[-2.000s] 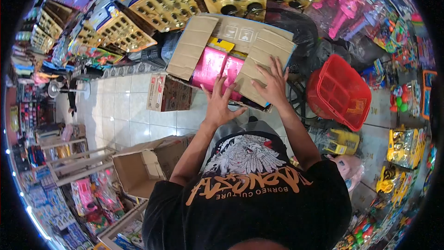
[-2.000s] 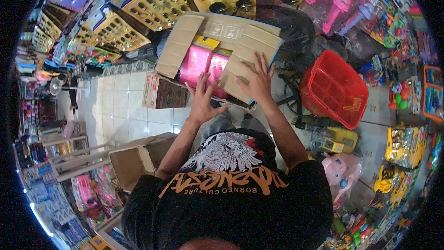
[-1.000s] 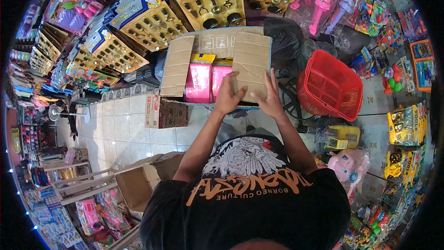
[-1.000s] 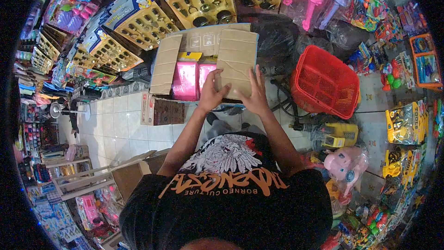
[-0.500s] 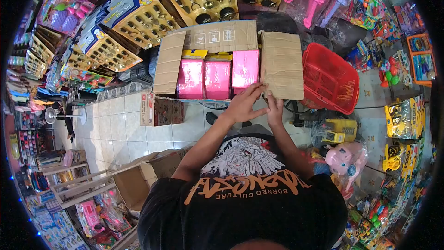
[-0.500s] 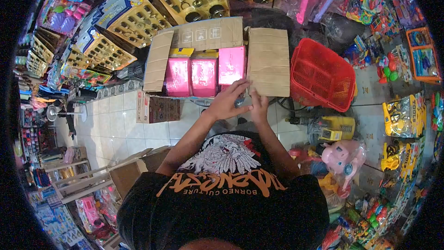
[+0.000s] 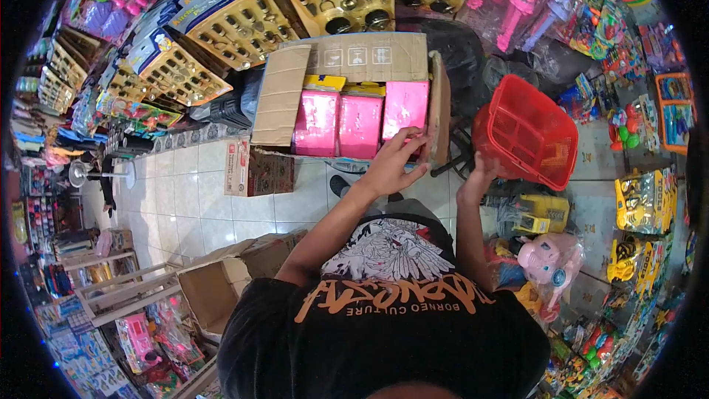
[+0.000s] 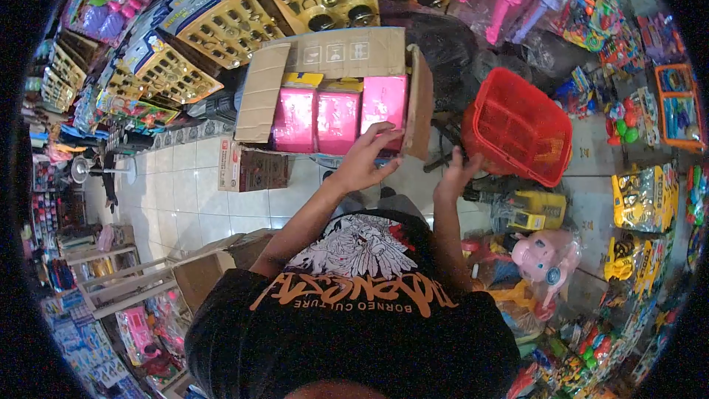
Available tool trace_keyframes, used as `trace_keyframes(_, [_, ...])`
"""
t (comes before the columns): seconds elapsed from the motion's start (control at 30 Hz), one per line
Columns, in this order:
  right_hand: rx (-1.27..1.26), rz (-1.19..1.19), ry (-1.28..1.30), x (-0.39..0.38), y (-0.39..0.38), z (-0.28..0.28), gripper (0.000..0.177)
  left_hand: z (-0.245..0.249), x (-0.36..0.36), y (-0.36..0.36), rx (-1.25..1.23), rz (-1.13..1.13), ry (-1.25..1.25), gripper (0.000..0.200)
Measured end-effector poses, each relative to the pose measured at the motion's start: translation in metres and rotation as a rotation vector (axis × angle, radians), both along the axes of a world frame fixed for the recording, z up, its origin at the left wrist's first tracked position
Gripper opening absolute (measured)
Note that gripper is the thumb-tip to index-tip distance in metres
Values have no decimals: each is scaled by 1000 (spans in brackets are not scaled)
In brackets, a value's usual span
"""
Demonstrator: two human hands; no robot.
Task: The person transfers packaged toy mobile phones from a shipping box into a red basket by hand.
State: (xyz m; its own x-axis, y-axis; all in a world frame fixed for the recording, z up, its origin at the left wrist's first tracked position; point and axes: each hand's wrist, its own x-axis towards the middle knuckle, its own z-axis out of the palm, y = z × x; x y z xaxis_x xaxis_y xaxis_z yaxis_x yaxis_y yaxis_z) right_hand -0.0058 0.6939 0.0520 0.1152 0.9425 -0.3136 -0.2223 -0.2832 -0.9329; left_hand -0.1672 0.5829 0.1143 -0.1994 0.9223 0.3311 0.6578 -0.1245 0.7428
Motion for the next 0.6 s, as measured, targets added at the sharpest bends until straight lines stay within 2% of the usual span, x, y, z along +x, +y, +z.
trace_keyframes(0.03, [201,-88,-44,-6,6,1,44,3,-7,-5,4,17,4,49])
trace_keyframes(0.13, [292,19,124,-28,14,18,40,13,-39,-32,106,135,-23,44])
trace_keyframes(0.17, [346,51,262,-42,11,26,31,14,-52,-46,107,250,12,40])
trace_keyframes(0.2, [343,66,263,-56,8,33,31,15,-66,-60,107,364,46,36])
trace_keyframes(0.27, [495,366,259,-86,1,47,22,16,-91,-91,148,564,126,36])
trace_keyframes(0.3, [455,469,346,-106,-5,54,21,17,-102,-106,151,639,132,40])
trace_keyframes(0.33, [456,474,349,-124,-13,66,21,18,-112,-121,154,711,137,44])
trace_keyframes(0.37, [373,706,301,-140,-21,81,21,22,-122,-132,73,788,195,54])
trace_keyframes(0.4, [290,935,245,-156,-30,91,22,17,-134,-142,2,799,183,67])
trace_keyframes(0.47, [252,1134,191,-194,-47,73,32,17,-156,-156,-165,801,287,85])
trace_keyframes(0.5, [258,1145,181,-210,-55,72,32,16,-166,-158,-158,811,276,85])
trace_keyframes(0.57, [257,1410,-16,-232,-75,67,47,10,-185,-164,-278,684,301,98])
trace_keyframes(0.6, [242,1427,-29,-238,-84,62,47,9,-187,-166,-289,694,281,98])
